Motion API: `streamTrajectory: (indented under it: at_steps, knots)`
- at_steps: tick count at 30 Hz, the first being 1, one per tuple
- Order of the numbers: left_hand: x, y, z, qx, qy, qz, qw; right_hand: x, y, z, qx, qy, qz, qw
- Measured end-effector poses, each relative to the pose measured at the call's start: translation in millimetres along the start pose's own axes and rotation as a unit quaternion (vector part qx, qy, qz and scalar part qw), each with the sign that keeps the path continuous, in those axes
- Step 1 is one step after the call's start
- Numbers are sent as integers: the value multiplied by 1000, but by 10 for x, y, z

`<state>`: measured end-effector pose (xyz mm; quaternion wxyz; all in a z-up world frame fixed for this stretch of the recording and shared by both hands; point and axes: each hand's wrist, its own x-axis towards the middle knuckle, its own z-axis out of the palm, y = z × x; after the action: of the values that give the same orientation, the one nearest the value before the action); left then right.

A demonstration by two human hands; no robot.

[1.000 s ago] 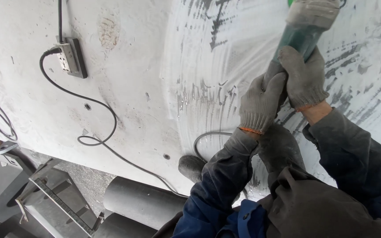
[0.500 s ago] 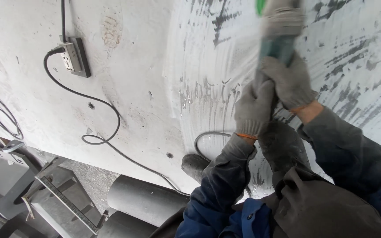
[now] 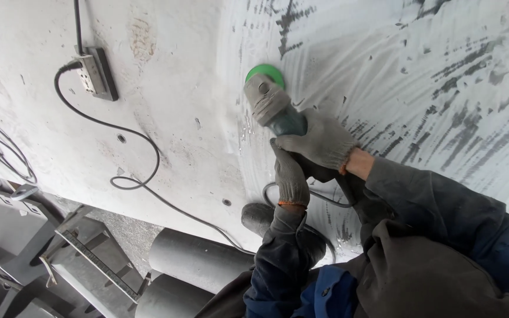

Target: Sanding the white exterior surface of a large industrial vessel using a handheld angle grinder.

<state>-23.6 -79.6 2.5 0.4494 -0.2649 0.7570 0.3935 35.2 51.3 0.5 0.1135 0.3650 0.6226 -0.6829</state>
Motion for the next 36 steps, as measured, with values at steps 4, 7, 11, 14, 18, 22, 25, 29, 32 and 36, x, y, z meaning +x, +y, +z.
streamTrajectory:
  at_steps: [4, 7, 11, 14, 18, 22, 25, 29, 32, 36]
  knots:
    - [-281, 206, 592, 108, -54, 40, 992, -380, 45, -583, 53, 65, 77, 994]
    - [-508, 184, 1097, 227, -165, 114, 953, -785, 225, -972, 61, 164, 63, 983]
    - [-618, -85, 1406, 254, -294, 196, 901, -1151, 374, -1154, 60, 265, 94, 958]
    - [-639, 108, 1406, 257, -303, 233, 887, -1080, 620, -1090, 20, 285, 37, 958]
    - [-526, 419, 968, 229, -218, 95, 944, -530, 402, -774, -176, 158, -10, 972]
    - [-476, 344, 838, 55, -115, 125, 984, -457, 248, -598, -174, 114, 4, 978]
    - [-549, 284, 1069, 117, -171, 130, 970, -744, 489, -793, -163, 160, 28, 973]
    - [-721, -102, 1482, 278, -332, 152, 889, -1339, 748, -1027, -442, 214, -196, 849]
    - [-505, -498, 1816, 299, -360, 229, 853, -1467, 1108, -1093, -116, 276, -48, 953]
    - [-531, 189, 1334, 317, -334, 101, 882, -1089, 849, -929, -258, 263, -93, 925]
